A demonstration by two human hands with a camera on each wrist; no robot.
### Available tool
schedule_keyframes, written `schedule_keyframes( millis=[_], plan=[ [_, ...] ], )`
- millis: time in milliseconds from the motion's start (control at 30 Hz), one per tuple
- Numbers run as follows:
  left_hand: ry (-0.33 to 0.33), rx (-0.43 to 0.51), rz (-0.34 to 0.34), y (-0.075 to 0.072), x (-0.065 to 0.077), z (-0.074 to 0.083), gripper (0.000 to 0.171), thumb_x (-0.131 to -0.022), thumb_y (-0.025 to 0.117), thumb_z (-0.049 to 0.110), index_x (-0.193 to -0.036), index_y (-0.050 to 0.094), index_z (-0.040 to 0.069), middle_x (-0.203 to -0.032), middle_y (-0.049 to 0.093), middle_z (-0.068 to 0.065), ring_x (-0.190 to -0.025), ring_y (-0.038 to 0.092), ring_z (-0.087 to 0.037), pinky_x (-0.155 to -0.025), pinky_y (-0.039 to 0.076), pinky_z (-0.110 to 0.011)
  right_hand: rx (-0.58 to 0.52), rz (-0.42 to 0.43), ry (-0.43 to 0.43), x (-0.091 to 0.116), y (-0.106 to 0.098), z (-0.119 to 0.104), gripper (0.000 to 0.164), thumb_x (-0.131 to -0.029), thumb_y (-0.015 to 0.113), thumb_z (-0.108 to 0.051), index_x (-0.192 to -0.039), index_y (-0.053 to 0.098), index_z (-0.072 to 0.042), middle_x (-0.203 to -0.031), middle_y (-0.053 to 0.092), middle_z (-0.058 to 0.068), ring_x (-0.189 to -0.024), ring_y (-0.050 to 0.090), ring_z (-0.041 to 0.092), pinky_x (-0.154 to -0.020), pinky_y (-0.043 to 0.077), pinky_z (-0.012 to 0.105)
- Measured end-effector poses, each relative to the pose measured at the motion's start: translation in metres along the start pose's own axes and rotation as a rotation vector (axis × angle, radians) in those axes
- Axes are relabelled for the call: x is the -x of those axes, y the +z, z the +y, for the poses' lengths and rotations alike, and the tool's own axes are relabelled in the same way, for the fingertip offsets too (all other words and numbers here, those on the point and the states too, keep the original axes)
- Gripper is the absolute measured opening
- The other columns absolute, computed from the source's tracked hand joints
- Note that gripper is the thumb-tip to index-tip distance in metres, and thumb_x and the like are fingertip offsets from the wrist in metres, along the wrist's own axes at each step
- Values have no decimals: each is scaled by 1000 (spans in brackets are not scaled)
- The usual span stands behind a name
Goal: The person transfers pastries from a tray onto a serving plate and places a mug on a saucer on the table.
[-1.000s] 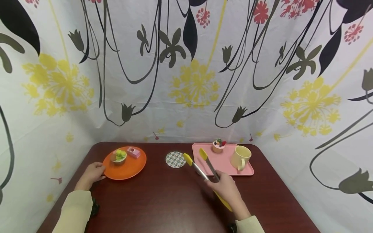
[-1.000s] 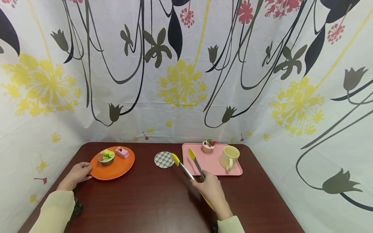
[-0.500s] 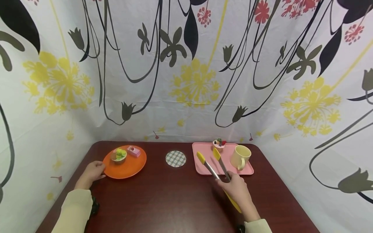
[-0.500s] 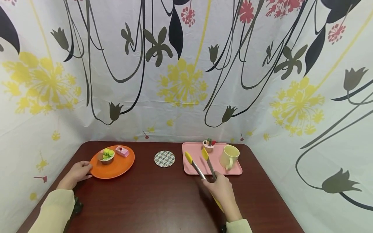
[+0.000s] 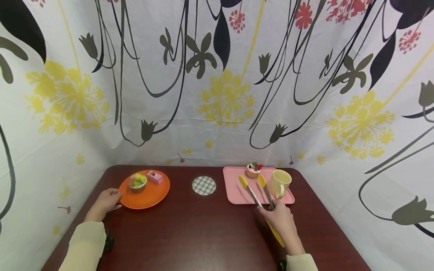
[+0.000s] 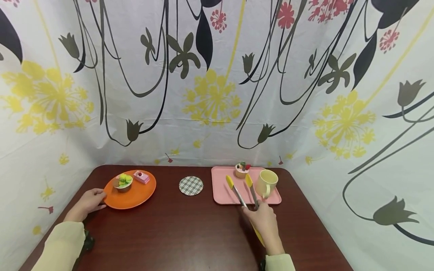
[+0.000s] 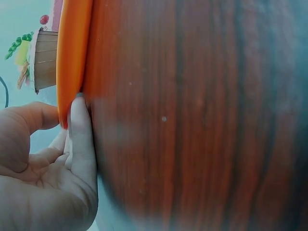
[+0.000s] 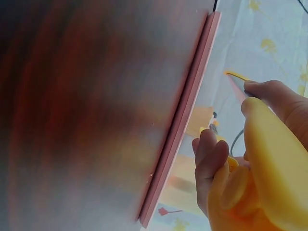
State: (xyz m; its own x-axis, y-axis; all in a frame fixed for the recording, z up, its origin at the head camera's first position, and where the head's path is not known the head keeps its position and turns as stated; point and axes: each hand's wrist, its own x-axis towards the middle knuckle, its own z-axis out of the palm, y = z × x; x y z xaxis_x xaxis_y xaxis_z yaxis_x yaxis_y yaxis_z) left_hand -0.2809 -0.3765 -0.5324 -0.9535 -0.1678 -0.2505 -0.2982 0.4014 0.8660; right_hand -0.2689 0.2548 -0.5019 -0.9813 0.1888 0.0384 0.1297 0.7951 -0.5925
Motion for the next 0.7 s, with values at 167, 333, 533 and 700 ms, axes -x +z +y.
schedule_keyframes(
  millis=[167,333,533,700],
  plan=[
    [-10,-3,-16,-1,3,0,62,-113,40,21,-154,28,-23,-136,53,-38,-105,67,-24,-80,65,-27,-6,-2,17,-5,1,3,45,-89,84,-49,-89,63,-9,-71,52,3,-65,52,21,-57,38,33],
    [-8,-14,-37,-2,4,2,63,-114,39,22,-156,26,-23,-143,49,-40,-111,66,-27,-82,65,-27,1,6,17,-8,0,3,46,-89,83,-48,-89,61,-7,-68,44,1,-62,49,21,-55,37,33],
    [-14,-4,-44,-4,2,4,63,-112,38,20,-156,26,-23,-144,48,-40,-112,67,-29,-83,65,-28,-4,33,14,-14,-3,0,46,-89,83,-47,-92,61,-6,-76,53,6,-69,56,24,-59,42,33],
    [-18,1,-49,-5,-1,3,63,-111,39,19,-155,26,-23,-143,48,-40,-108,67,-25,-83,65,-27,15,28,16,-20,-2,0,47,-90,81,-49,-95,62,-6,-78,56,7,-72,56,26,-61,43,35]
  ],
)
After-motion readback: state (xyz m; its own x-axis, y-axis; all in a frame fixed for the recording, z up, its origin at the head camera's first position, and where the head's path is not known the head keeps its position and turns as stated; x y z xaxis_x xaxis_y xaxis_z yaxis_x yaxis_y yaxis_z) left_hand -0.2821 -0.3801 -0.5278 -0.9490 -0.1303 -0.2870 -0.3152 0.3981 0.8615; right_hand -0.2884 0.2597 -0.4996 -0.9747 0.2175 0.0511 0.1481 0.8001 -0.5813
